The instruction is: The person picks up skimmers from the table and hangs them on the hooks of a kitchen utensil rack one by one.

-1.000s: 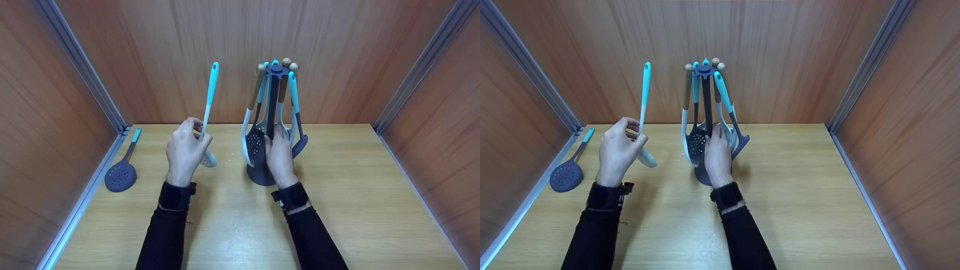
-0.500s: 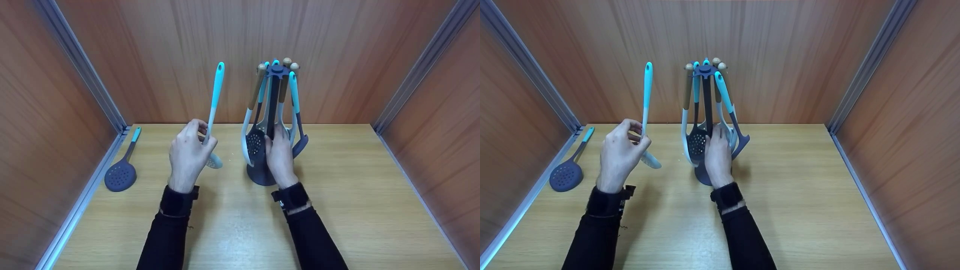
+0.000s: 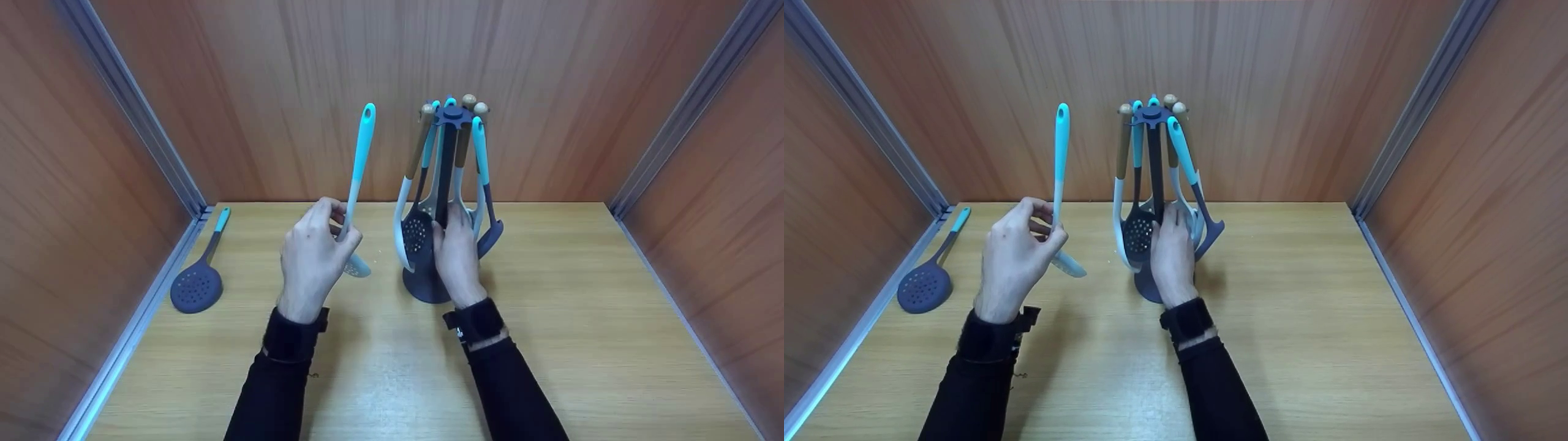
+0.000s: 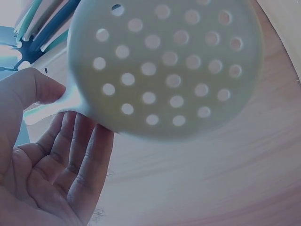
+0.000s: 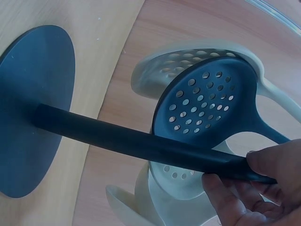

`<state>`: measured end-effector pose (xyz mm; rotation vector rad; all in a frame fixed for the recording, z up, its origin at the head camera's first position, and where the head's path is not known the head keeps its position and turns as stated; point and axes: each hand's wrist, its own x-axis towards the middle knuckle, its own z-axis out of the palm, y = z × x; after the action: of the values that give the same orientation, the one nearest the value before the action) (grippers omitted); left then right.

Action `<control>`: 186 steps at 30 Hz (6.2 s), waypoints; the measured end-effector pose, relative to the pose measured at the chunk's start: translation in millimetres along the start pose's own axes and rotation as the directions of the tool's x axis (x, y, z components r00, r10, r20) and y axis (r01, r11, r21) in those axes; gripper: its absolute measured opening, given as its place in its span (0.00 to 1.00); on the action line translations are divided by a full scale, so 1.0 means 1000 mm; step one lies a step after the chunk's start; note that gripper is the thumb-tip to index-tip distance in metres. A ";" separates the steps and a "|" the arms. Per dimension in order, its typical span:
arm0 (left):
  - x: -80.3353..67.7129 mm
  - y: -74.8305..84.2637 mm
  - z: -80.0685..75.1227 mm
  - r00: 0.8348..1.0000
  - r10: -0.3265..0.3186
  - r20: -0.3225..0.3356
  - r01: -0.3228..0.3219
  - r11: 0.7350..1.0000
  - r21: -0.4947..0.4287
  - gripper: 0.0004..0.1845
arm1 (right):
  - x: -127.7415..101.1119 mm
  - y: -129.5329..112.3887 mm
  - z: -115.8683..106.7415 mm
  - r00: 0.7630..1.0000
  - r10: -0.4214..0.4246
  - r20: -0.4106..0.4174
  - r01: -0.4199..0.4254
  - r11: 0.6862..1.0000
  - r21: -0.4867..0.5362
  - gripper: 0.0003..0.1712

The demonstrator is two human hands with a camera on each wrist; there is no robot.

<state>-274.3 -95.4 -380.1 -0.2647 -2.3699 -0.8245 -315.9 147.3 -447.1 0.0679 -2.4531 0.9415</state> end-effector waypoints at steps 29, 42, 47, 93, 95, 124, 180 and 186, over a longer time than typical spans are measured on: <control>-0.009 0.016 0.008 0.996 0.092 0.003 -0.092 0.995 -0.030 0.10 | 0.000 0.000 0.002 1.000 -0.002 0.009 0.002 1.000 -0.003 0.20; -0.011 0.021 0.009 0.988 0.151 -0.003 -0.151 0.987 -0.048 0.11 | -0.001 0.001 0.001 1.000 -0.025 -0.003 0.025 1.000 -0.018 0.23; -0.012 0.023 0.009 0.984 0.177 -0.014 -0.177 0.984 -0.030 0.11 | 0.000 0.001 0.002 0.999 -0.034 -0.012 0.034 0.999 0.000 0.21; -0.014 0.024 0.014 0.968 0.251 -0.022 -0.252 0.964 -0.081 0.14 | -0.001 0.001 0.004 0.998 -0.055 -0.029 0.055 0.998 0.004 0.20; -0.014 0.025 0.013 0.966 0.257 -0.026 -0.258 0.963 -0.081 0.14 | -0.001 0.001 0.004 0.998 -0.051 -0.028 0.051 0.999 0.003 0.20; -0.014 0.023 0.023 0.962 0.272 -0.001 -0.272 0.959 -0.079 0.13 | 0.000 0.000 0.004 0.998 -0.052 -0.021 0.052 0.999 0.005 0.20; -0.019 0.026 0.053 0.947 0.264 0.180 -0.248 0.963 -0.106 0.18 | -0.014 -0.017 -0.031 0.991 -0.038 0.127 0.042 0.999 -0.033 0.36; -0.020 0.026 0.054 0.941 0.273 0.197 -0.252 0.959 -0.127 0.17 | -0.019 -0.017 -0.042 0.987 -0.092 0.132 0.096 0.995 -0.028 0.32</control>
<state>-275.4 -41.6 -412.9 -0.7288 -2.4189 -0.8208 -277.2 158.8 -419.9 0.2387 -2.5600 0.8792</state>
